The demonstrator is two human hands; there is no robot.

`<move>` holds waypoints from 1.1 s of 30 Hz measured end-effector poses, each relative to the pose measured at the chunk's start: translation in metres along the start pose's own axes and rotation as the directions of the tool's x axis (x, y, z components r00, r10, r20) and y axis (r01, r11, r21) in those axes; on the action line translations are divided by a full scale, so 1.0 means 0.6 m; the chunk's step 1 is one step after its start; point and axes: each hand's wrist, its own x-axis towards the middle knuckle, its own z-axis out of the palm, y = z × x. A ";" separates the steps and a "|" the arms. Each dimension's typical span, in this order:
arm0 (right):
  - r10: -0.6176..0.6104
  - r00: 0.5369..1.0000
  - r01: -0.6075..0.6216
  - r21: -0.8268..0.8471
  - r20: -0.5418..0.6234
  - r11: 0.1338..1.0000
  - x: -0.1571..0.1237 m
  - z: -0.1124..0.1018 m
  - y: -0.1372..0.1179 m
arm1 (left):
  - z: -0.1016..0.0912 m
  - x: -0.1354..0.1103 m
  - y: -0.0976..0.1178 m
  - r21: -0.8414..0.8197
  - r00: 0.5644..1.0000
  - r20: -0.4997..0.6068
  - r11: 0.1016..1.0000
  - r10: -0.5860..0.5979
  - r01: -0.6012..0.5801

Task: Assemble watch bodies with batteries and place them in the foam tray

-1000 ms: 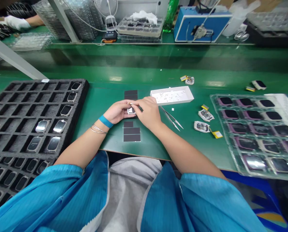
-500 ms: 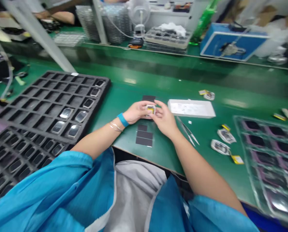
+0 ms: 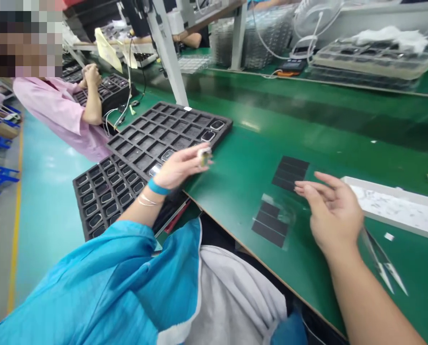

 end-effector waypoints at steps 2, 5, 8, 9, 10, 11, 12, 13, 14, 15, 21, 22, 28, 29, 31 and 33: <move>-0.003 1.000 0.004 -0.018 0.016 1.000 -0.001 0.005 0.000 | -0.061 0.017 0.010 0.487 0.963 -0.197 0.871 0.185 -0.068; -0.037 0.999 0.038 -0.037 0.028 0.999 -0.004 0.008 0.002 | -0.115 0.062 0.021 0.887 0.888 -0.314 0.437 0.337 0.148; -0.099 0.995 0.099 -0.033 -0.011 0.995 -0.006 -0.004 -0.007 | -0.128 0.093 0.027 0.937 0.924 -0.332 0.177 0.190 0.301; -0.127 0.992 0.126 -0.032 -0.026 0.991 -0.003 -0.011 -0.014 | -0.127 0.098 0.027 0.940 0.934 -0.332 0.126 0.129 0.317; -0.160 0.986 0.159 -0.036 -0.040 0.987 0.003 -0.021 -0.024 | -0.124 0.100 0.027 0.943 0.940 -0.330 0.078 0.088 0.324; -0.199 0.979 0.197 -0.044 -0.051 0.979 0.015 -0.033 -0.037 | -0.122 0.101 0.026 0.939 0.935 -0.344 0.038 0.087 0.342; -0.243 0.968 0.239 -0.062 -0.065 0.969 0.032 -0.047 -0.052 | -0.121 0.101 0.025 0.930 0.926 -0.366 0.005 0.093 0.367; -0.291 0.953 0.283 -0.090 -0.086 0.955 0.055 -0.064 -0.068 | -0.122 0.103 0.023 0.921 0.918 -0.386 -0.017 0.091 0.389; -0.337 0.934 0.321 -0.130 -0.119 0.938 0.083 -0.085 -0.083 | -0.124 0.105 0.021 0.906 0.902 -0.419 -0.011 0.104 0.423; -0.372 0.913 0.341 -0.187 -0.170 0.922 0.114 -0.107 -0.098 | -0.127 0.109 0.019 0.888 0.881 -0.459 0.025 0.118 0.459; 0.000 0.911 -0.314 -0.693 -0.413 0.649 0.268 -0.227 -0.105 | -0.137 0.121 0.007 0.782 0.774 -0.617 0.230 0.146 0.580; 0.111 0.907 -0.403 -0.759 -0.406 0.511 0.280 -0.234 -0.092 | -0.138 0.121 0.006 0.779 0.770 -0.619 0.246 0.154 0.576; 0.360 0.894 -0.318 -0.944 -0.267 0.088 0.309 -0.229 -0.017 | -0.149 0.122 0.002 0.771 0.783 -0.606 0.345 0.141 0.535; 0.345 0.905 -0.288 -0.955 -0.247 0.073 0.312 -0.228 -0.011 | -0.150 0.122 0.001 0.773 0.788 -0.599 0.361 0.143 0.522; 0.334 0.921 -0.220 -0.975 -0.199 0.028 0.316 -0.227 -0.002 | -0.151 0.119 -0.001 0.779 0.801 -0.579 0.393 0.154 0.488; 0.297 0.949 -0.106 -0.994 -0.102 -0.001 0.319 -0.228 0.003 | -0.150 0.116 -0.004 0.790 0.813 -0.556 0.414 0.173 0.452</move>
